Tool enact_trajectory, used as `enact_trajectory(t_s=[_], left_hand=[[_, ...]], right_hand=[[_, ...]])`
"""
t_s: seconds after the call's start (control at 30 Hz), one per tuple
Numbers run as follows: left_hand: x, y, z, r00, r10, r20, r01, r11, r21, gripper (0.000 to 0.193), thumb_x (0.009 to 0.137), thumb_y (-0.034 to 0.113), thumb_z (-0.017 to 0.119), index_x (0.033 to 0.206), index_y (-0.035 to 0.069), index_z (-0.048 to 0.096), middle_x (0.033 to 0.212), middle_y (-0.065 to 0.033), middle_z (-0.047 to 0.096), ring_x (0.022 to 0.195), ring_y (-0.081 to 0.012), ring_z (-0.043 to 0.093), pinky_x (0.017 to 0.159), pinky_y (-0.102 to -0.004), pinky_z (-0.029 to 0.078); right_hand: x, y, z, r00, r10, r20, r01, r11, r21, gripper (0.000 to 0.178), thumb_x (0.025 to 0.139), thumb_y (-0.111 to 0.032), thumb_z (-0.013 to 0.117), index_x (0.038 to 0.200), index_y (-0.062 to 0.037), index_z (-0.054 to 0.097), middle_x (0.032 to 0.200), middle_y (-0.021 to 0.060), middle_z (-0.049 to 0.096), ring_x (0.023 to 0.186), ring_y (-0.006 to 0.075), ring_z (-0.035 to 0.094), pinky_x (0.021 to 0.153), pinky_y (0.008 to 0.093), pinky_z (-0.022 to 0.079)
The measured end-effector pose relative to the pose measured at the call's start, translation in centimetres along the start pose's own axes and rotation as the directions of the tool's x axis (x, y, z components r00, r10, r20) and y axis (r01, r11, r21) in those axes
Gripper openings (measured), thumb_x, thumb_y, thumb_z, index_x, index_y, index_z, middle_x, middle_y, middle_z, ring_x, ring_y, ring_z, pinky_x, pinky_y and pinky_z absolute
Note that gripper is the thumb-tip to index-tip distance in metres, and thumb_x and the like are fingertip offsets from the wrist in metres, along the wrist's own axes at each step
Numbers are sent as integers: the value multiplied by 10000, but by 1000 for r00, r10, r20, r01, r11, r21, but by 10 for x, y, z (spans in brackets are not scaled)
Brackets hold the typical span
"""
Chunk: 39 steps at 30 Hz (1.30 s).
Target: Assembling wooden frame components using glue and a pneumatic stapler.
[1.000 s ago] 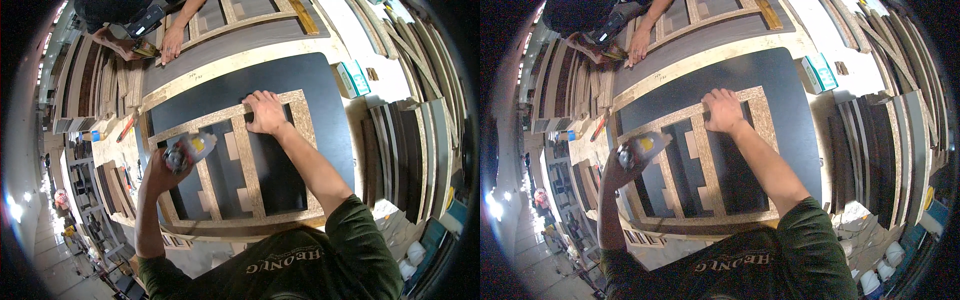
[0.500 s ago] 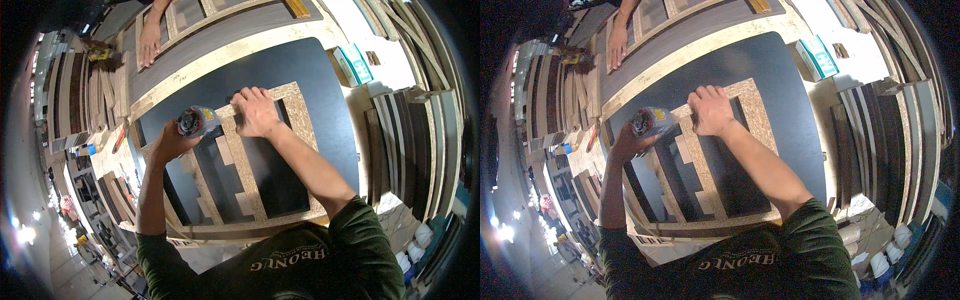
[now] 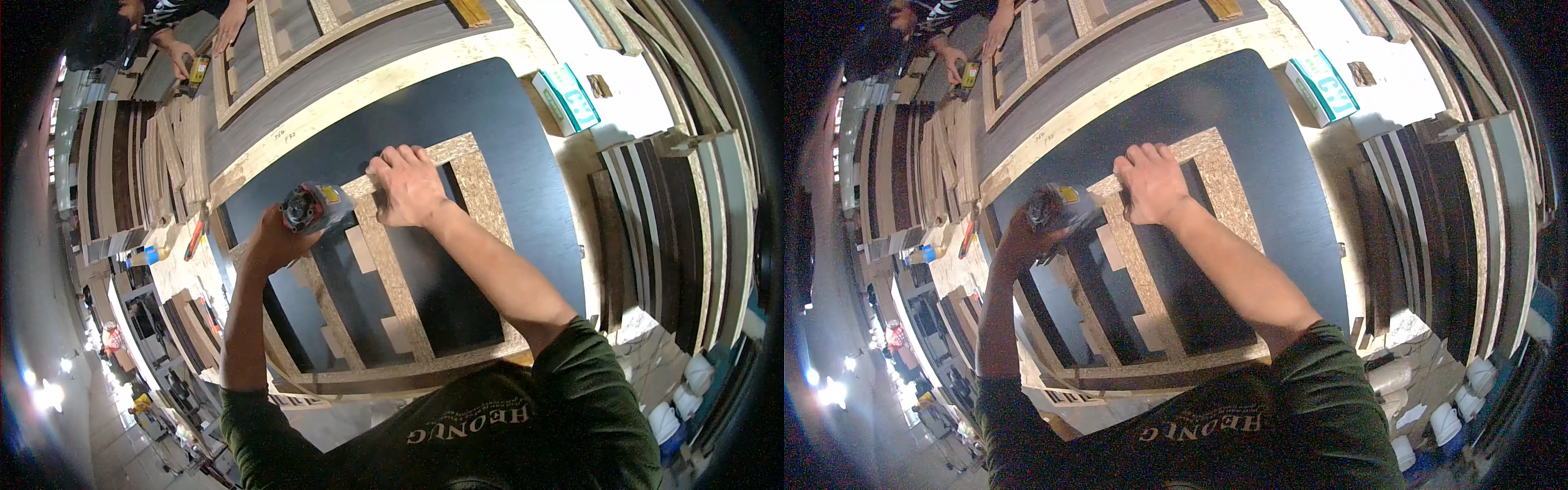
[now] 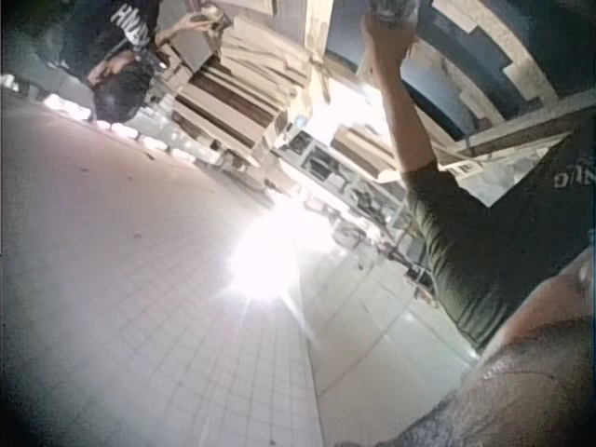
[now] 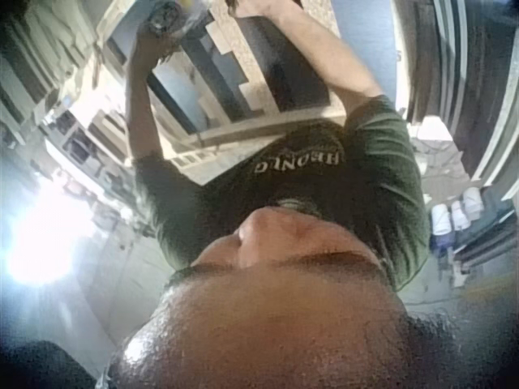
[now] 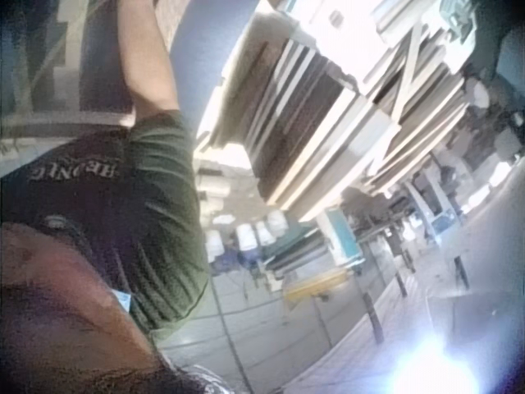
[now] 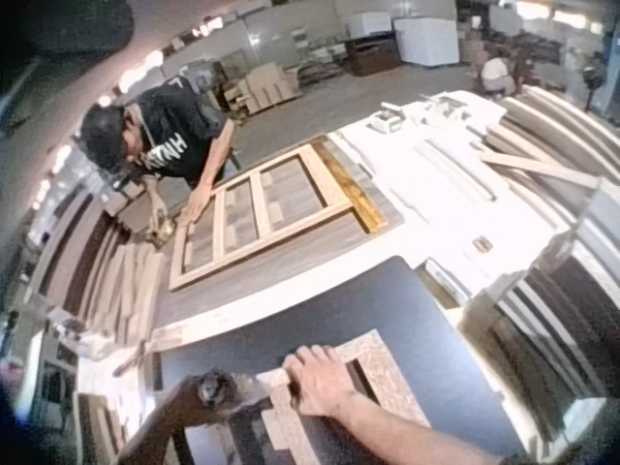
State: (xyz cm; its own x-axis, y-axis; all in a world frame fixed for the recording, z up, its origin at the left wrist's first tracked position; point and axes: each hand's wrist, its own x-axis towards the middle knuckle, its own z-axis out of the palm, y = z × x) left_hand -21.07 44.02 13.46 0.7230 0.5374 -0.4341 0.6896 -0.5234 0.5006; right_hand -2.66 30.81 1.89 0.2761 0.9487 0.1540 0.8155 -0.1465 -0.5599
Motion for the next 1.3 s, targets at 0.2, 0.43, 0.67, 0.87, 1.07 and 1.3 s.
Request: enact_trajectory(t_s=[0.2, 0.43, 0.67, 0.87, 1.07, 1.3], left_hand=[[5, -13, 6, 981, 169, -95, -171, 985, -13, 334, 673, 144, 788, 920, -21, 637, 817, -138, 694, 729, -191, 670, 619, -328, 524], [1, 2, 4, 998, -47, 37, 51, 992, -115, 462, 736, 146, 784, 1125, 24, 567, 1015, -103, 657, 920, -160, 626, 809, -319, 517], [11, -5, 13, 979, 188, -76, -190, 982, -15, 293, 676, 164, 790, 884, 7, 657, 793, -139, 690, 727, -202, 676, 641, -339, 525], [-14, -12, 19, 972, 203, -116, -187, 973, 134, 335, 681, 189, 780, 942, 18, 660, 864, -156, 690, 793, -283, 683, 688, -374, 527], [-127, -7, 69, 983, 0, -185, -3, 1000, -19, 343, 709, 231, 758, 1002, 76, 671, 808, -158, 682, 704, -296, 676, 607, -357, 519], [-241, 48, 127, 977, -146, -158, 137, 988, -64, 151, 717, 161, 676, 787, 36, 631, 704, -163, 631, 638, -313, 634, 587, -355, 490]], right_hand=[[2, -5, -2, 1000, 4, 15, -3, 1000, -11, 461, 607, -275, 707, 1009, -102, 560, 977, 99, 531, 1016, 264, 506, 936, 381, 373], [1, -1, -1, 998, 30, 63, -30, 1000, -5, 450, 635, -240, 683, 1045, -105, 557, 989, 113, 522, 1018, 275, 504, 963, 405, 359], [1, -4, -2, 1000, -2, 21, 1, 1000, 24, 426, 620, -229, 687, 1009, -106, 564, 980, 109, 522, 1004, 276, 505, 936, 395, 368], [1, -14, -13, 996, -20, 87, 19, 1000, 12, 513, 588, -278, 740, 1039, -105, 565, 1019, 101, 523, 1045, 271, 491, 965, 387, 355], [-18, 7, -37, 992, 17, -126, 10, 977, 212, 600, 673, -252, 661, 1233, -83, 525, 1299, 104, 494, 1247, 272, 437, 1077, 536, 242], [-91, 78, -64, 904, 397, -157, -377, 915, 147, 355, 878, -267, 513, 1197, -143, 609, 1357, 26, 489, 1365, 248, 309, 1111, 594, 107]])
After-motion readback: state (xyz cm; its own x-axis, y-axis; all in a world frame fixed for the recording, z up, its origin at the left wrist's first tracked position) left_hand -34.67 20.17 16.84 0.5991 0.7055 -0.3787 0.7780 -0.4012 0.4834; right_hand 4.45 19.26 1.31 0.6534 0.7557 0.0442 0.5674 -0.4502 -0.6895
